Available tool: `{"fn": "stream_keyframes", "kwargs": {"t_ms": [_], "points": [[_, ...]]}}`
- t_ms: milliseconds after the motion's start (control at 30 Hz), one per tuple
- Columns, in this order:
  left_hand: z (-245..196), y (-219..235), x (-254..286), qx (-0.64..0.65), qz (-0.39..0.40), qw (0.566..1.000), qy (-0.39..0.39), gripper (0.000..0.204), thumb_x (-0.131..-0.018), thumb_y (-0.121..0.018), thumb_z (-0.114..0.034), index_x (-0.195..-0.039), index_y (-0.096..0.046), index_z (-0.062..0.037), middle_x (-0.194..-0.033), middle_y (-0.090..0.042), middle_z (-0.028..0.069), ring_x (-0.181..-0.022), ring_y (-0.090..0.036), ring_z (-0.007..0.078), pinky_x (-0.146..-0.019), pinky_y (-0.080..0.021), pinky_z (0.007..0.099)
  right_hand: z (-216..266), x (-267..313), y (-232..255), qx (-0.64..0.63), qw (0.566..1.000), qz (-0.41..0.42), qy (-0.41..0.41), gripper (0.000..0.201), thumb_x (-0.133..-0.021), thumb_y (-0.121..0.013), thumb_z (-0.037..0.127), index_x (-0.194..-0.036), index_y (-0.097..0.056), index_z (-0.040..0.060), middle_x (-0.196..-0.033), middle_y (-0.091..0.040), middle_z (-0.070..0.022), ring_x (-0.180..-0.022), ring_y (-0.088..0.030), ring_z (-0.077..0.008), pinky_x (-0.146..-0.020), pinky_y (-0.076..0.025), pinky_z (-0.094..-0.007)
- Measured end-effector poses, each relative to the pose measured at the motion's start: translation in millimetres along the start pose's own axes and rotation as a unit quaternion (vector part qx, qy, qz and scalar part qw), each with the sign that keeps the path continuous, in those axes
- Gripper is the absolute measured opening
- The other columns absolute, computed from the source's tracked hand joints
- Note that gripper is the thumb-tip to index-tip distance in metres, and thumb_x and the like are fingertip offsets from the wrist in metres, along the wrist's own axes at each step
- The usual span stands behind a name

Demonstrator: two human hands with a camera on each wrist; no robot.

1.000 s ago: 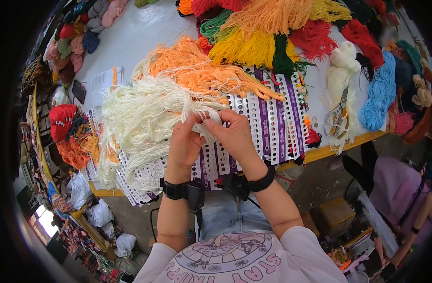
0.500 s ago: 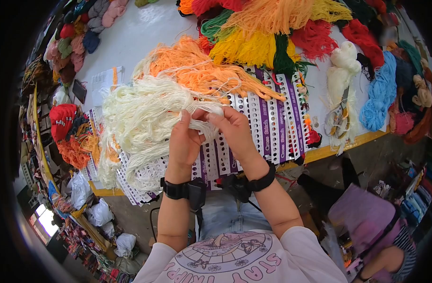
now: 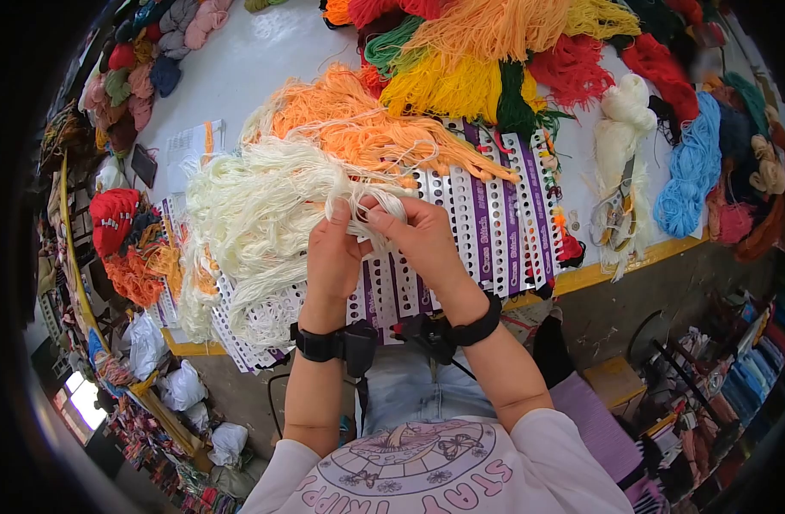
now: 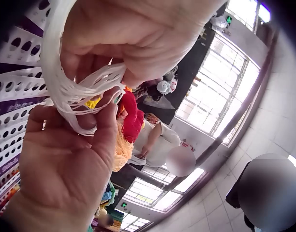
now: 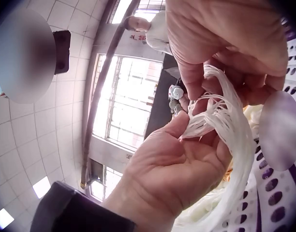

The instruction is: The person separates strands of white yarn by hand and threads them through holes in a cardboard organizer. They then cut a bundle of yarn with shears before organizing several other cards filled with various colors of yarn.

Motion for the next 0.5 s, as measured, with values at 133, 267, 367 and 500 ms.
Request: {"fn": "stream_keyframes", "kwargs": {"t_ms": [133,267,367,500], "points": [[-2,0,0,-0.029,0.004,1.0,-0.005,0.031,-0.088,-0.049,-0.03,-0.102,-0.054,-0.0022,-0.094,-0.059,0.0058,-0.083,-0.058,0.0144,-0.068,-0.05,0.029,3,0,0,-0.024,1.0,0.005,-0.009,0.02,-0.08,-0.061,0.012,-0.096,-0.062,-0.0001,-0.084,-0.063,-0.0034,-0.075,-0.056,-0.0069,-0.067,-0.045,-0.0212],[3,4,-3,0.041,0.028,0.999,-0.013,0.028,-0.087,-0.052,-0.026,-0.1,-0.056,-0.0011,-0.093,-0.06,0.0071,-0.082,-0.058,0.0146,-0.069,-0.05,0.03,6,0,-2,-0.114,0.992,0.008,-0.052,0.02,-0.081,-0.061,0.013,-0.096,-0.062,0.0003,-0.086,-0.062,-0.0036,-0.075,-0.055,-0.0066,-0.067,-0.044,-0.0207],[0,0,-1,0.026,-0.008,1.0,-0.004,0.025,-0.087,-0.051,-0.023,-0.097,-0.058,-0.0003,-0.09,-0.06,0.0079,-0.08,-0.059,0.0145,-0.068,-0.05,0.0294,7,1,-3,0.065,0.998,0.002,0.001,0.022,-0.08,-0.061,0.013,-0.099,-0.061,0.0005,-0.085,-0.061,-0.0002,-0.074,-0.054,-0.0077,-0.068,-0.043,-0.0208],[-6,8,-1,-0.039,-0.01,0.997,-0.068,0.027,-0.088,-0.049,-0.025,-0.101,-0.054,-0.0027,-0.089,-0.059,0.0064,-0.081,-0.058,0.0168,-0.072,-0.05,0.033,7,-1,10,0.198,0.974,-0.043,0.102,0.028,-0.078,-0.06,0.011,-0.104,-0.057,0.0005,-0.093,-0.058,-0.0006,-0.082,-0.052,-0.0091,-0.068,-0.041,-0.0204]]}}
Point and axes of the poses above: each hand's wrist, its own x-axis away from the middle knuckle, its own y-axis out of the back of the hand, z = x × y, the point moved 2 cm from there along -x, towards the middle knuckle
